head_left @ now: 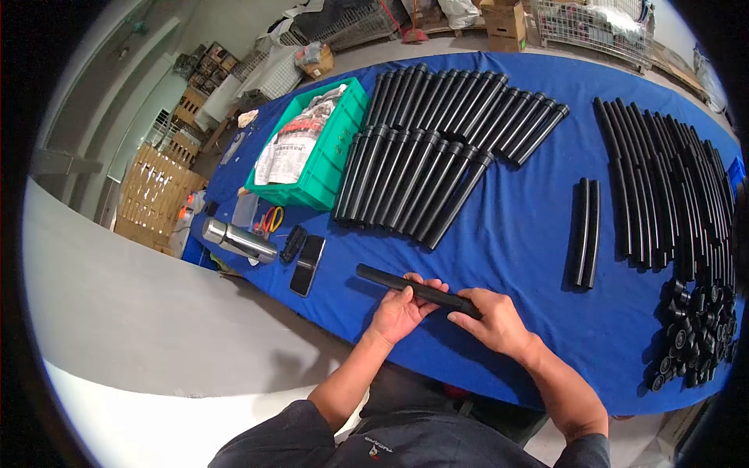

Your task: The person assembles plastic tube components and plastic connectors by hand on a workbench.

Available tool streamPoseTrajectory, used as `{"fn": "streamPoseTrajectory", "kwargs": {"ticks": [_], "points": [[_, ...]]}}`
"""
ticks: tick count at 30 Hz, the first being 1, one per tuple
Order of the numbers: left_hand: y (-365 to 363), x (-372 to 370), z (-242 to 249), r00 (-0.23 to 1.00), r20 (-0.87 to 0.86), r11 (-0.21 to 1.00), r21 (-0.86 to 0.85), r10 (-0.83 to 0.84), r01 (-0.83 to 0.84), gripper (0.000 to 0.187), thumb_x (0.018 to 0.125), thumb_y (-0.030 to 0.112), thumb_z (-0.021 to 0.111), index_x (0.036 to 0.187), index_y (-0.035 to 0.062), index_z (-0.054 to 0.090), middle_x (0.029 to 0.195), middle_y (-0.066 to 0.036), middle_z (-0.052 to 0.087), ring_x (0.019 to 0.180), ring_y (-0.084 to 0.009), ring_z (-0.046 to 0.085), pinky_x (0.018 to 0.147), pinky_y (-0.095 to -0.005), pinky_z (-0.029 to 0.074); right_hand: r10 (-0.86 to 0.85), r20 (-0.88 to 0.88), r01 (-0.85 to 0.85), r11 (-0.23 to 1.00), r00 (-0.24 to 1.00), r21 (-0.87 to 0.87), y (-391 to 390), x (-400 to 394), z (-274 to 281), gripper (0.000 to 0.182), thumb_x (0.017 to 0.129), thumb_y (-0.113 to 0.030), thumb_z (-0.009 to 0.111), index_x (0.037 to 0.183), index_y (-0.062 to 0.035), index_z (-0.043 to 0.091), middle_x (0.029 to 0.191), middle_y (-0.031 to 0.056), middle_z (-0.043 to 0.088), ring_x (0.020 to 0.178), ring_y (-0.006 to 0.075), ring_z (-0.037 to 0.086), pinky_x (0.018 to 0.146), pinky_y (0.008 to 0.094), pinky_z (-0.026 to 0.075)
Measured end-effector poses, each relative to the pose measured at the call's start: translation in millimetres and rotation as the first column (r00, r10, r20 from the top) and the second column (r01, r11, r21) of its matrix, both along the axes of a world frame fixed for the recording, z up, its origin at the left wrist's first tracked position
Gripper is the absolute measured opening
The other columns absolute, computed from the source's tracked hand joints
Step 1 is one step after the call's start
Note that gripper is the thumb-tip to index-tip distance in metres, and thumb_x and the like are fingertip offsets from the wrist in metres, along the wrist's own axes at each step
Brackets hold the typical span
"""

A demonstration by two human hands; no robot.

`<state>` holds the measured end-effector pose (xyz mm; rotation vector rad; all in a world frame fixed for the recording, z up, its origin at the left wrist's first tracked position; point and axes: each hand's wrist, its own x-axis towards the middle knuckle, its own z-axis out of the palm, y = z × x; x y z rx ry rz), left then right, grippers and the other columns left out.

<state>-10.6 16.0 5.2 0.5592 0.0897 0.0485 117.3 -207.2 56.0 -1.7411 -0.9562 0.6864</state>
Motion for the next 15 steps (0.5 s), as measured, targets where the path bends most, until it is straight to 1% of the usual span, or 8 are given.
{"fn": "streamPoseTrajectory", "kwargs": {"ticks": [1, 2, 3, 4, 9, 15], "points": [[-0.3, 0.4, 0.5, 1.000, 0.015, 1.000, -0.003, -0.007, 0.007, 0.024, 0.103, 0.016, 0.060, 0.127, 0.0093, 0.059, 0.136, -0.020, 0.061, 0.135, -0.0373, 0.054, 0.114, -0.0510, 0.047, 0.023, -0.252, -0.044, 0.996, 0.967, -0.079, -0.1, 2.4, 4.3, 0.035, 0.089, -0.019, 0.076, 0.115, -0.0002, 0.063, 0.088, 0.0183, 0.063, 0.079, 0.0377, 0.066, 0.065, 0.0481, 0.054], [-0.6, 0.7, 1.0, 1.000, -0.004, 1.000, 0.002, 0.002, -0.002, 0.025, 0.103, 0.015, 0.061, 0.127, 0.0088, 0.059, 0.137, -0.021, 0.062, 0.137, -0.0377, 0.052, 0.114, -0.0519, 0.047, 0.000, -0.056, 0.002, 0.999, 0.998, 0.036, 1.1, 1.1, -3.9, 0.035, 0.089, -0.019, 0.076, 0.115, 0.0000, 0.062, 0.087, 0.0183, 0.063, 0.077, 0.0380, 0.065, 0.064, 0.0483, 0.054], [-0.8, 1.1, 1.5, 1.000, -0.023, 1.000, 0.008, 0.010, -0.009, 0.026, 0.102, 0.015, 0.062, 0.126, 0.0083, 0.059, 0.137, -0.021, 0.062, 0.138, -0.0382, 0.051, 0.114, -0.0529, 0.047, -0.047, 0.137, 0.025, 0.987, 0.989, 0.157, 4.2, -1.1, -13.4, 0.035, 0.089, -0.019, 0.076, 0.115, 0.0001, 0.062, 0.087, 0.0183, 0.062, 0.075, 0.0383, 0.065, 0.064, 0.0485, 0.054], [-0.8, 1.3, 1.9, 0.999, -0.043, 1.000, 0.014, 0.018, -0.017, 0.027, 0.101, 0.015, 0.063, 0.126, 0.0078, 0.059, 0.137, -0.021, 0.062, 0.139, -0.0387, 0.050, 0.114, -0.0539, 0.046, -0.116, 0.318, 0.024, 0.960, 0.941, 0.279, 5.7, -2.3, -19.8, 0.035, 0.089, -0.019, 0.076, 0.115, 0.0003, 0.062, 0.086, 0.0183, 0.062, 0.074, 0.0386, 0.065, 0.063, 0.0487, 0.054], [0.3, -0.5, -1.2, 1.000, -0.017, 1.000, 0.010, 0.023, -0.022, 0.025, 0.102, 0.014, 0.062, 0.126, 0.0080, 0.059, 0.135, -0.020, 0.063, 0.138, -0.0391, 0.051, 0.113, -0.0538, 0.047, -0.089, 0.323, 0.030, 0.983, 0.942, 0.183, 1.9, -7.7, -14.6, 0.033, 0.089, -0.018, 0.076, 0.112, 0.0005, 0.061, 0.088, 0.0191, 0.062, 0.074, 0.0406, 0.064, 0.065, 0.0490, 0.054], [1.0, -0.9, -2.9, 1.000, 0.000, 0.999, 0.018, 0.028, -0.028, 0.024, 0.103, 0.013, 0.060, 0.126, 0.0080, 0.058, 0.135, -0.021, 0.062, 0.138, -0.0393, 0.051, 0.112, -0.0537, 0.049, -0.099, 0.318, 0.042, 0.983, 0.943, 0.180, 3.8, -7.4, -12.6, 0.032, 0.089, -0.018, 0.076, 0.111, 0.0004, 0.061, 0.088, 0.0192, 0.062, 0.074, 0.0408, 0.064, 0.064, 0.0492, 0.053]]}}
